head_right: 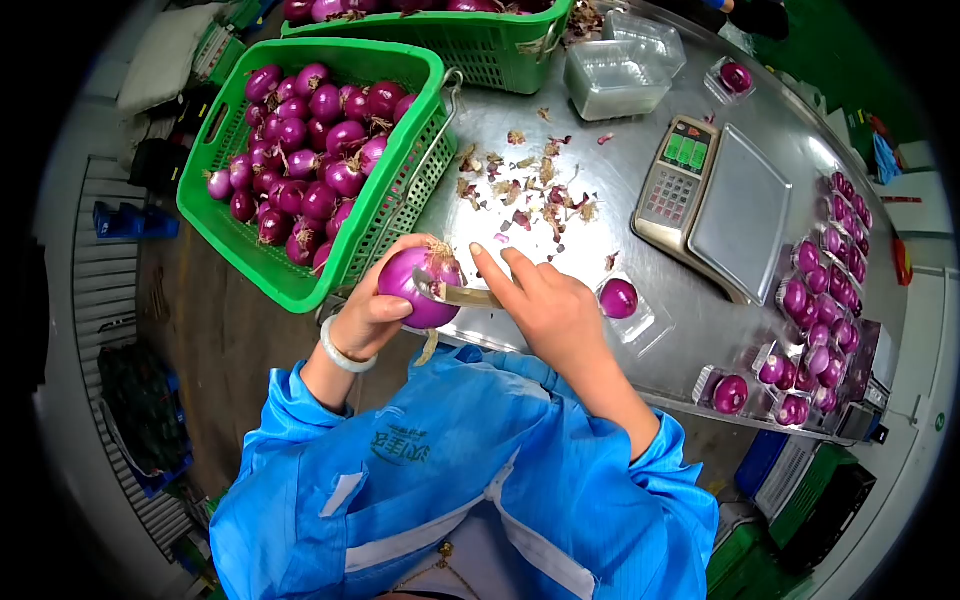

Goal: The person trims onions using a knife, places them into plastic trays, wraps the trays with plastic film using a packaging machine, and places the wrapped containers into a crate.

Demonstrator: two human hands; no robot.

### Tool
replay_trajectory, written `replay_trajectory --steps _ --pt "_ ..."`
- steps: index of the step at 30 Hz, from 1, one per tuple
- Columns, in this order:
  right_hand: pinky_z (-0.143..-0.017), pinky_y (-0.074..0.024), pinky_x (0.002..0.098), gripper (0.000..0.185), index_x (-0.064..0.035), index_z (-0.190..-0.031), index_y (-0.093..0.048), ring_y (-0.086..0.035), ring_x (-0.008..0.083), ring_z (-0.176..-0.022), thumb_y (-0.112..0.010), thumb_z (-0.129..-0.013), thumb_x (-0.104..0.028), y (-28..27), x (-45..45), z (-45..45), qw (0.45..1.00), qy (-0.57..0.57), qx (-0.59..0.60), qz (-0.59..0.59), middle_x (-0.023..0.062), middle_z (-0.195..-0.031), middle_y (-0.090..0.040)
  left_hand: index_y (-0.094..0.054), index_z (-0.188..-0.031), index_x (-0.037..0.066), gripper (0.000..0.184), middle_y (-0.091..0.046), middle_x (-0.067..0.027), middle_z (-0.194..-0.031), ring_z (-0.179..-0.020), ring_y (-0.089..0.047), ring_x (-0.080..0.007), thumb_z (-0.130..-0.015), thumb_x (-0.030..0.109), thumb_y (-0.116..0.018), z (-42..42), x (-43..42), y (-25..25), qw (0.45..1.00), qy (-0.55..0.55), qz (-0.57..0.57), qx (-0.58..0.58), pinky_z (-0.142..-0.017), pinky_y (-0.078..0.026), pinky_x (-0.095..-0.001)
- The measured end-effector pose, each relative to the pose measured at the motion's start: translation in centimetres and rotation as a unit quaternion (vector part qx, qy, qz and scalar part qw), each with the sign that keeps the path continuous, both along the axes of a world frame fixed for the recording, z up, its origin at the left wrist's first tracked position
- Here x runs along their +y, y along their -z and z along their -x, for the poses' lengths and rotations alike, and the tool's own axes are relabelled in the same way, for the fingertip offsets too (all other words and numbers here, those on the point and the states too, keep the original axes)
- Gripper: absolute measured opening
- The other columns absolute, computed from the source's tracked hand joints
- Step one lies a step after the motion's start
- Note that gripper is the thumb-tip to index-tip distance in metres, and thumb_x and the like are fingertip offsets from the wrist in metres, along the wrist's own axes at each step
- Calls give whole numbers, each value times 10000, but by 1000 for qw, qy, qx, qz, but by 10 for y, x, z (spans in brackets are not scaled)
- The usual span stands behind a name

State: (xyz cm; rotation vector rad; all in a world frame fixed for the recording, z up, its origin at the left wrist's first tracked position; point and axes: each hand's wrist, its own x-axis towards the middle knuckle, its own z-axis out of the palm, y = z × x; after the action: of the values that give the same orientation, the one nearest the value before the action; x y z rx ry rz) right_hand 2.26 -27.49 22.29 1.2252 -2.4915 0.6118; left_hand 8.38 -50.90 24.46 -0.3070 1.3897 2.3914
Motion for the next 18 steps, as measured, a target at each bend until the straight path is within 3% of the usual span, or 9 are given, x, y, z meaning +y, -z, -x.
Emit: replay_trajectory --steps 8,11,15,16,17,18 --pt "-574 -543 297 593 -154 -1342 -588 -632 157 -723 -645 -760 -63 12 4 -14 997 24 -64 20 22 -1016 -619 -409 -1344 57 849 -557 -128 -1254 -1160 -581 -232 -655 323 -827 -7 2 3 998 42 50 26 -993 -482 -353" --pt "-579 -548 317 578 -128 -1336 -577 -645 182 -715 -633 -767 -41 11 -3 -19 995 20 -85 43 37 -1020 -613 -420 -1327 55 856 -562 -130 -1248 -1146 -587 -224 -641 349 -840 -8 4 4 984 80 140 81 -973 -486 -341" --pt "-599 -559 360 569 -99 -1337 -554 -671 257 -696 -584 -781 21 43 1 -22 985 39 -169 24 93 -1021 -636 -440 -1274 42 823 -585 -168 -1189 -1097 -601 -231 -634 367 -842 -20 -2 13 983 44 149 101 -952 -494 -346" --pt "-603 -560 379 570 -97 -1338 -548 -674 287 -697 -562 -785 38 64 13 -15 976 67 -202 -49 112 -1004 -644 -441 -1261 38 822 -587 -199 -1167 -1081 -604 -255 -636 385 -846 -24 -2 6 989 9 79 121 -939 -503 -355" --pt "-607 -561 397 571 -96 -1340 -543 -678 317 -698 -541 -789 54 85 25 -9 960 97 -235 -118 132 -986 -652 -430 -1273 41 835 -577 -216 -1179 -1085 -603 -278 -641 398 -843 -27 -7 -2 974 -18 120 191 -918 -519 -367" --pt "-631 -566 413 587 -98 -1341 -537 -683 339 -737 -542 -780 71 90 33 -11 964 74 -248 -68 135 -987 -674 -427 -1277 44 836 -570 -214 -1184 -1074 -605 -276 -643 402 -838 -24 -9 -4 967 -45 133 212 -906 -525 -367"
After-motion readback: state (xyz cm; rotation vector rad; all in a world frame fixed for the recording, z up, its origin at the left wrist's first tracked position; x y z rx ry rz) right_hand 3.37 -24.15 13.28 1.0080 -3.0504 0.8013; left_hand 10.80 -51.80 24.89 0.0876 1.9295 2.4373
